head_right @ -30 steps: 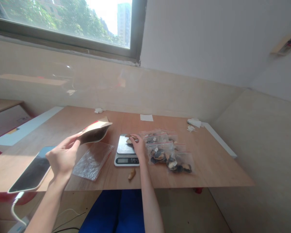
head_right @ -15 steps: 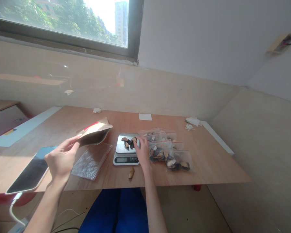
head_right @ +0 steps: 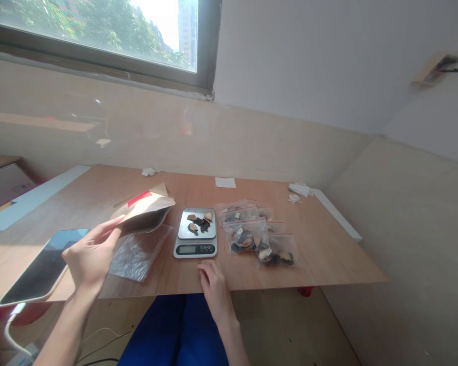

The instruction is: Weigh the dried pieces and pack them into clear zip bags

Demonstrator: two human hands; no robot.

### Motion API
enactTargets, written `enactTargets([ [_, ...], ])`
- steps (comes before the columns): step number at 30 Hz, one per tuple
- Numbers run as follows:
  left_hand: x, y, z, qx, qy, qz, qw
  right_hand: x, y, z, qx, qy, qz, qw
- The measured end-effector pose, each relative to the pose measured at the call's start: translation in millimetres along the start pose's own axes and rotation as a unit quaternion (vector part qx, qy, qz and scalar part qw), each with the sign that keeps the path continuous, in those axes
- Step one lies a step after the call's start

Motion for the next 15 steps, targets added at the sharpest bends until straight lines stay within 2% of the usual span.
enactTargets([
  [2, -1.9, -1.0, -2.4, 0.003, -0.001, -0.006, 1.000, -2.4, -22.0, -6.9, 0.027, -0.020, 0.000, 0.999],
  [5, -5.2, -2.3, -4.0, 0.002, -0.005, -0.018, 1.000, -1.2, -58.1, -18.1, 0.104, -0.024, -0.011, 0.994],
  [7, -5.3, -3.3, -4.8, 0.000, -0.004, -0.018, 1.000, 1.4, -76.9, -17.4, 0.131, -0.021, -0.030, 0.991],
  [11, -1.4, -6.5, -9.3, 0.004, -0.002, -0.006, 1.000, 4.0, -89.8, 3.3, 0.076, 0.008, -0.093, 0.993],
  [15, 0.3, -6.6, -10.9, -0.001, -0.002, 0.002, 1.000, 2.9, -78.7, 5.4, 0.062, 0.053, -0.142, 0.986],
])
Point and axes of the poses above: each hand's wrist, its own y-axis away from the middle knuckle, its own z-axis out of the palm, x = y × z, the point moved 10 cm from there along -y, towards the middle knuckle, and after that the axes turned 15 degrees about x, right-handed, at the moved point
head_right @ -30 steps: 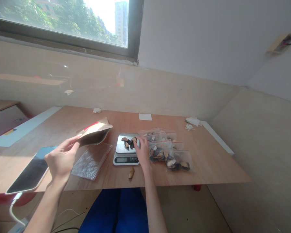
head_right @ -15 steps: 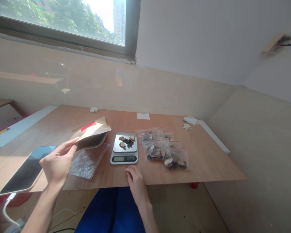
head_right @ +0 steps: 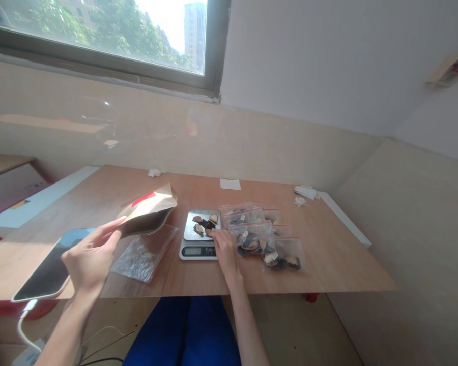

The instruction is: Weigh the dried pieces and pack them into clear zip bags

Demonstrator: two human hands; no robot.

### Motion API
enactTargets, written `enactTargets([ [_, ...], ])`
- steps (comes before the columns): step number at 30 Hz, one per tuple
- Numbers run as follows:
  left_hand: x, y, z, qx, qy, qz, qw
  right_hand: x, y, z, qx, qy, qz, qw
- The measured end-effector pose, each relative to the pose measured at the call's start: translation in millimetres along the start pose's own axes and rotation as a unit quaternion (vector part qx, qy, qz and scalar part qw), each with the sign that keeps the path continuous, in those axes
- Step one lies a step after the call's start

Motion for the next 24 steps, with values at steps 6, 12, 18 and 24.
enactTargets([
  [6, -3.7, 3.6, 1.6, -0.002, 0.007, 0.011, 1.000, 3.7, 3.1, -5.5, 0.016, -0.013, 0.014, 1.000],
  [12, -1.5, 2.0, -2.1, 0.006, 0.007, 0.018, 1.000, 18.7, -19.6, 5.3, -0.059, 0.058, 0.013, 0.996],
  [18, -1.6, 4.4, -0.2, 0.000, 0.013, 0.038, 0.999, 16.3, -30.2, 28.5, -0.202, 0.101, -0.056, 0.972],
  [24, 3.9, 8.5, 2.0, -0.008, 0.031, 0.069, 0.997, 22.0, -33.4, 39.3, -0.211, 0.133, -0.075, 0.966],
])
Point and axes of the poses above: each hand's wrist, its own y-axis away from the middle knuckle, its own z-axis out of the palm, x = y × z, the point moved 10 cm from there along -y, towards the middle knuckle, and after that the axes turned 15 degrees about x, right-handed, at the moved point
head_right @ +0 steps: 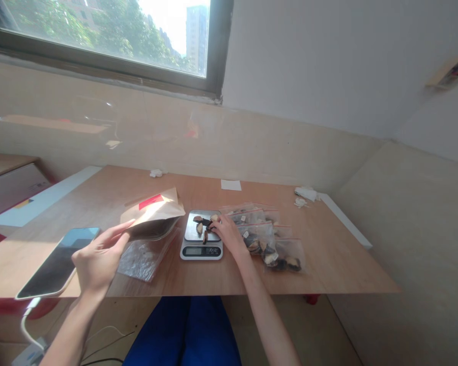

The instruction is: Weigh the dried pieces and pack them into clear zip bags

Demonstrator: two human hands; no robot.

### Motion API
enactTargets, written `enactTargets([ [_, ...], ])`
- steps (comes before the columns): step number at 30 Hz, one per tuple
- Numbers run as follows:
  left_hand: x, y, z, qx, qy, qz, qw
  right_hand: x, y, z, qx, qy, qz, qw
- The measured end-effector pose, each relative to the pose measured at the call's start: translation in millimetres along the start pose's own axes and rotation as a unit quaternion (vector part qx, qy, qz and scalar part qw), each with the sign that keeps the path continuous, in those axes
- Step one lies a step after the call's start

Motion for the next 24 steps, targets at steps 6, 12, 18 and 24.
enactTargets([
  [6, -0.7, 0.2, 4.3, -0.028, -0.016, -0.031, 0.999, -8.3, 0.6, -40.0, 0.138, -0.047, 0.038, 0.989],
  [12, 1.8, 3.9, 10.0, -0.056, -0.027, -0.101, 0.993, -99.7, -8.9, -76.2, 0.186, -0.165, -0.011, 0.969],
  [18, 2.6, 2.6, 6.3, -0.071, -0.049, -0.138, 0.987, -143.1, -24.0, -45.7, 0.128, -0.083, -0.020, 0.988],
  [24, -3.5, 0.2, 5.5, -0.073, -0.032, -0.134, 0.988, -106.8, 17.3, -53.4, 0.191, -0.144, 0.039, 0.970],
])
Point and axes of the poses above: each hand's wrist, its own y-axis away from the middle knuckle, its own z-axis out of the palm, x = y × z, the point moved 10 cm from there along -y, towards the middle knuckle, and after that the axes turned 15 degrees about x, right-handed, at the moved point
